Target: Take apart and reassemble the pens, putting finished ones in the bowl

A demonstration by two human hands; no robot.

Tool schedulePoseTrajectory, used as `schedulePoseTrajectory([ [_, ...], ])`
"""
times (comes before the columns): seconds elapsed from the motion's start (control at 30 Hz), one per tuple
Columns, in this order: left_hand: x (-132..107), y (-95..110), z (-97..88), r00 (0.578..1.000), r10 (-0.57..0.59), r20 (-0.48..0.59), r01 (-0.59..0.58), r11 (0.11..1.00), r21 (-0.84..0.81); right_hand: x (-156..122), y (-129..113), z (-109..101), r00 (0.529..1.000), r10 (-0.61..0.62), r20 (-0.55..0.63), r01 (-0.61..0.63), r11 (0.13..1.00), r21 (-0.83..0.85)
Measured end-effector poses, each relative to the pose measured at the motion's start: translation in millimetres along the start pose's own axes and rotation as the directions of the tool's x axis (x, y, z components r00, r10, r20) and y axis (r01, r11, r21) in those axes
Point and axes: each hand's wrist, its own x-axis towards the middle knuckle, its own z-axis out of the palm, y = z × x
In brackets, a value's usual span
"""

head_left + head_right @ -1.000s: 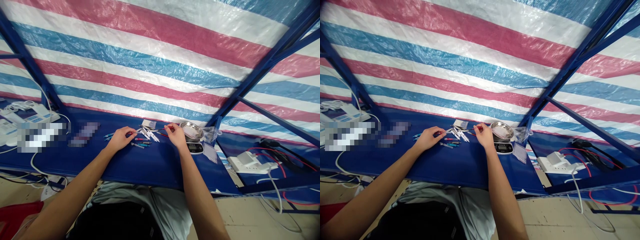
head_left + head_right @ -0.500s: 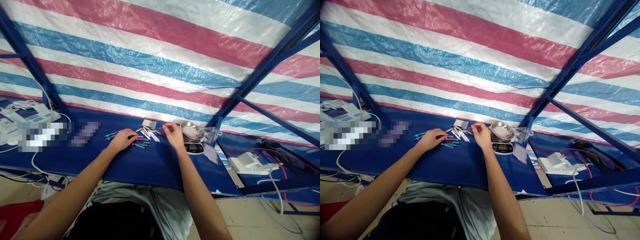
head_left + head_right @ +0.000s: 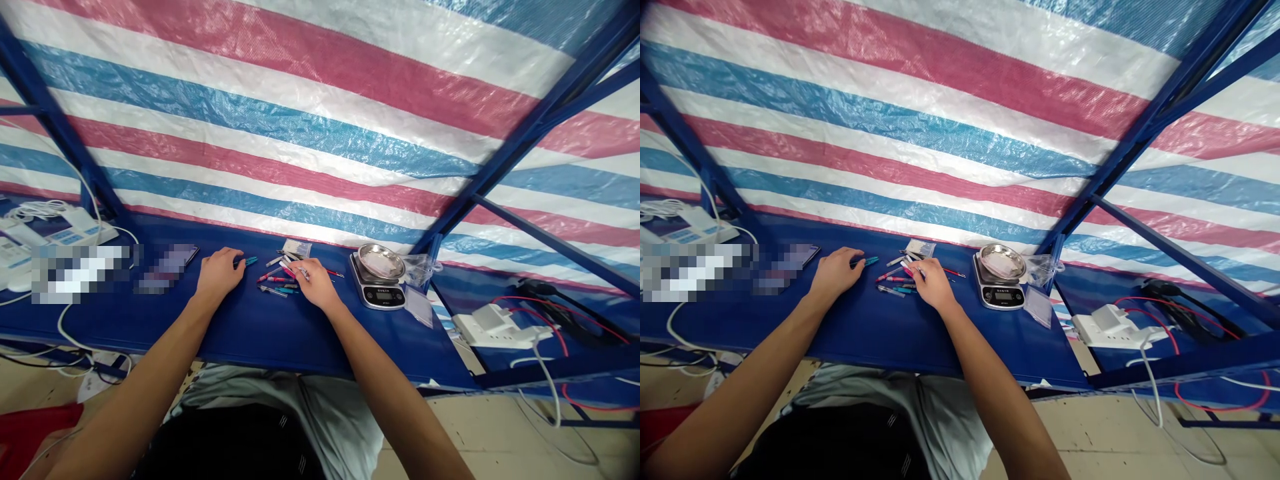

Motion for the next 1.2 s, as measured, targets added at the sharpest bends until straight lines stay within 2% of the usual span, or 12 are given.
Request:
schedulePoseTrajectory([
  [0.23, 2.9, -7.6, 5.9, 0.991, 0.006, 0.134, 0.017, 0.986, -0.165, 0.5, 10.8, -18.8, 0.973, 0.143, -0.183, -0.149, 0.989, -0.019],
  [0.37, 4.0, -2.8, 3.0, 0.991, 0.058, 0.123, -0.027, 0.970, -0.240, 0.8, 13.0, -19.1, 0.971, 0.141, -0.191, -0.147, 0.989, -0.017],
  [0.47, 2.9, 7.8, -2.7, 0.991, 0.114, 0.066, -0.096, 0.969, -0.229, 0.6, 7.2, -15.2, 0.974, 0.138, -0.178, -0.141, 0.990, -0.001],
  [0.57, -1.5, 28.7, -6.5, 0.962, 0.271, 0.039, -0.257, 0.943, -0.210, -0.5, -3.0, -9.0, 0.981, 0.149, -0.126, -0.136, 0.985, 0.102],
  [0.67, -9.1, 54.1, -5.2, 0.878, 0.466, 0.108, -0.428, 0.865, -0.261, -2.1, -10.6, -1.2, 0.991, 0.132, 0.035, -0.137, 0.941, 0.308],
  [0.73, -13.3, 66.4, -3.1, 0.841, 0.527, 0.119, -0.478, 0.829, -0.292, -2.4, -11.8, 2.6, 0.983, 0.111, 0.143, -0.163, 0.889, 0.429],
  [0.77, -14.6, 69.9, -2.3, 0.837, 0.534, 0.119, -0.481, 0.822, -0.304, -2.1, -11.4, 3.3, 0.978, 0.111, 0.174, -0.182, 0.864, 0.470],
  [0.83, -15.0, 71.0, -2.0, 0.855, 0.506, 0.108, -0.454, 0.834, -0.315, -0.7, -9.2, 1.6, 0.974, 0.141, 0.176, -0.214, 0.828, 0.518],
  [0.97, -10.6, 58.5, -4.2, 0.905, 0.416, 0.094, -0.373, 0.879, -0.295, 2.6, -5.5, -11.0, 0.966, 0.249, 0.073, -0.251, 0.828, 0.500],
  [1.1, -7.8, 50.5, -6.2, 0.900, 0.422, 0.113, -0.373, 0.876, -0.305, 2.7, -4.5, -19.3, 0.952, 0.284, 0.113, -0.303, 0.832, 0.465],
  [1.2, -7.7, 52.3, -7.4, 0.895, 0.429, 0.124, -0.367, 0.865, -0.343, 2.3, -4.5, -18.1, 0.973, 0.220, 0.072, -0.227, 0.844, 0.485],
])
